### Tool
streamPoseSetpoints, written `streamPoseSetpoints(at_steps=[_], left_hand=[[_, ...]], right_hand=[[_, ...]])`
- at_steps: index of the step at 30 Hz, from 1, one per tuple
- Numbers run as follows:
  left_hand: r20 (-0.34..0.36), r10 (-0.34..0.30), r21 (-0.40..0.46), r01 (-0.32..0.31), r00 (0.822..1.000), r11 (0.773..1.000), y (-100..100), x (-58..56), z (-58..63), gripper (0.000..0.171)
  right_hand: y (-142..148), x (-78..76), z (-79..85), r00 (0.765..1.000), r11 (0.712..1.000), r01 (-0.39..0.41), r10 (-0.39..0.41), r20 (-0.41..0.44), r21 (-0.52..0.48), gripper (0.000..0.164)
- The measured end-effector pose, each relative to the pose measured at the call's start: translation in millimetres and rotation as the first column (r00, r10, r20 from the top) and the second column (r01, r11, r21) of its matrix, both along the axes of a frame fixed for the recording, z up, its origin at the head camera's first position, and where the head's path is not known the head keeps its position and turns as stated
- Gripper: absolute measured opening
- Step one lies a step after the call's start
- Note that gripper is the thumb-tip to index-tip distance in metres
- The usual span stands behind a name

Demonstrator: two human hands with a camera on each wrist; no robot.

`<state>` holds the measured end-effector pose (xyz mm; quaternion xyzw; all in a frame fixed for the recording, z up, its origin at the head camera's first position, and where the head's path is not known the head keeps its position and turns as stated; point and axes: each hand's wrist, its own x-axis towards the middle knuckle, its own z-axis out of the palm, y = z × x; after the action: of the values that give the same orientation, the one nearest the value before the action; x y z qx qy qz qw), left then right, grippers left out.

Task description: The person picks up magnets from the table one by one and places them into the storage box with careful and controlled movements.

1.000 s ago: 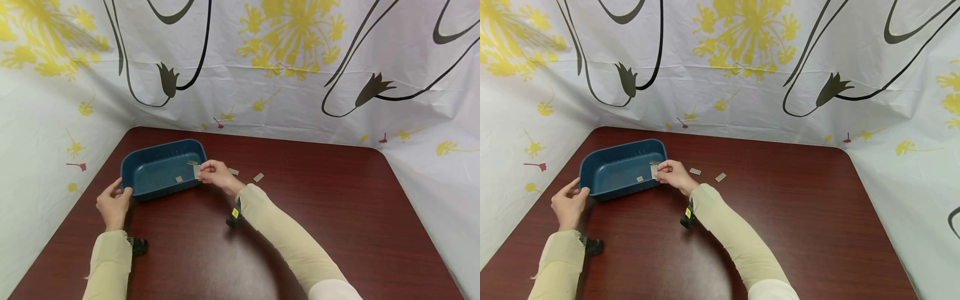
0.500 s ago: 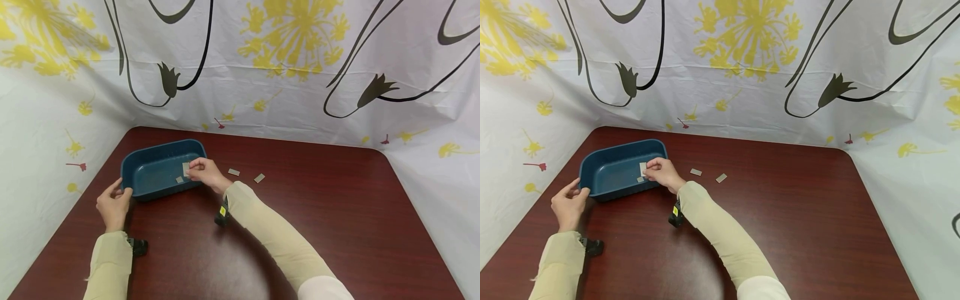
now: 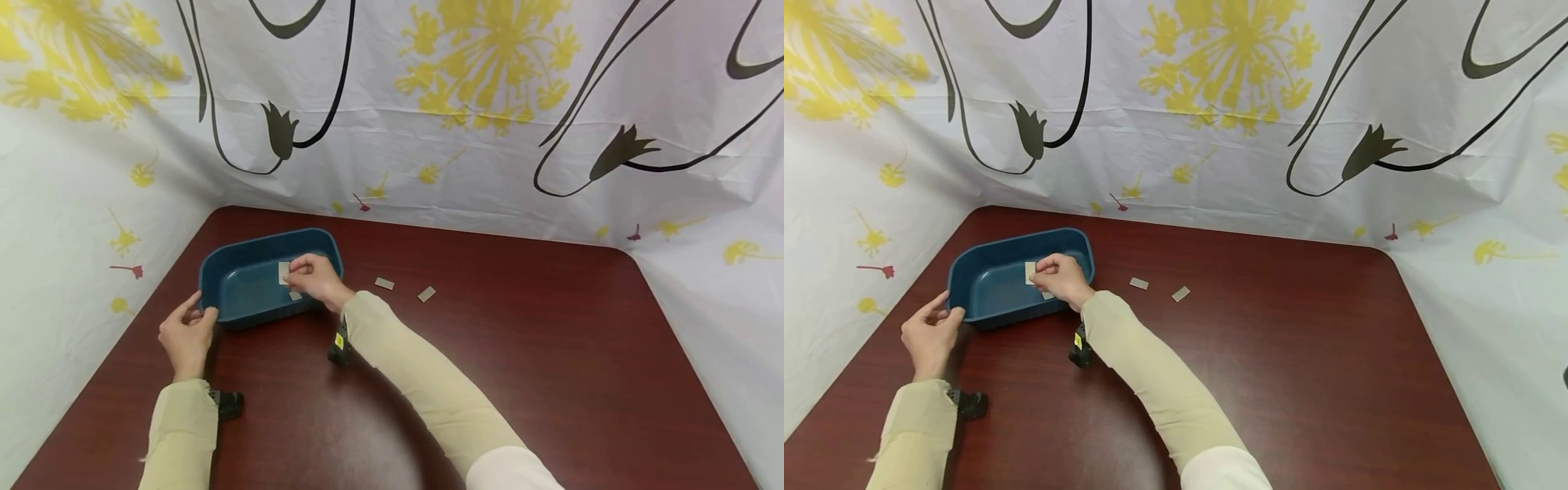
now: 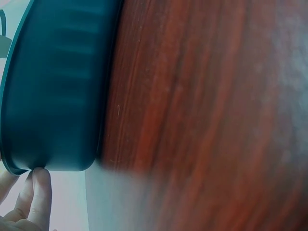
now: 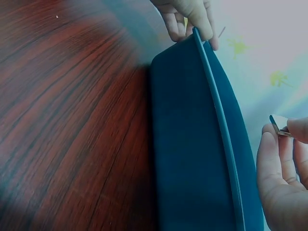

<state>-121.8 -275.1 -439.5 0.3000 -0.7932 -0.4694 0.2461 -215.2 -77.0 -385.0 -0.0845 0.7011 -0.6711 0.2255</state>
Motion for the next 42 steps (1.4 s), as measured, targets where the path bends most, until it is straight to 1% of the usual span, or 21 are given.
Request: streamPoseSetpoints(at_steps=[4,10,13,20,27,32,37,42], left_hand=[[0.002,0.000,0.004,0.000,1.000,1.000,2,1.3,1.7,0.041],[-0.005,-0.010,-0.034,0.010,1.000,0.999,3,1.8,1.4,0.041],[-0.010,-0.008,-0.045,0.008,1.000,0.999,3,0.7,-0.3,0.040],[-0.015,-0.026,-0.043,0.026,1.000,0.999,5,-1.1,-3.8,0.040],[-0.015,0.001,-0.046,-0.002,1.000,0.999,2,-0.7,-2.0,0.040],[-0.013,0.008,-0.044,-0.009,1.000,0.999,0,-1.6,-3.2,0.040],[-0.001,0.035,-0.046,-0.035,0.999,0.998,0,-2.7,-5.1,0.041],[-0.010,0.017,-0.049,-0.017,1.000,0.999,0,-2.3,-4.4,0.040]], right_hand=[[-9,-1.5,-1.7,1.000,1.000,0.007,-0.007,0.004,0.000,0.013],[-18,-2.4,-5.0,1.000,1.000,-0.002,0.002,-0.002,0.025,0.012],[-22,-2.0,-5.5,1.000,0.999,-0.008,0.009,-0.016,0.045,0.012],[-31,-1.6,-10.1,1.000,0.998,0.005,-0.005,-0.010,0.058,0.008],[-42,-1.9,-12.3,0.996,0.988,-0.022,0.035,-0.083,0.152,0.008],[-47,-3.1,-12.6,0.996,0.983,-0.016,0.031,-0.082,0.184,0.008],[-51,-4.1,-14.0,0.997,0.980,-0.017,0.033,-0.075,0.197,0.009],[-55,-5.5,-17.2,0.995,0.975,-0.024,0.045,-0.087,0.222,0.010]])
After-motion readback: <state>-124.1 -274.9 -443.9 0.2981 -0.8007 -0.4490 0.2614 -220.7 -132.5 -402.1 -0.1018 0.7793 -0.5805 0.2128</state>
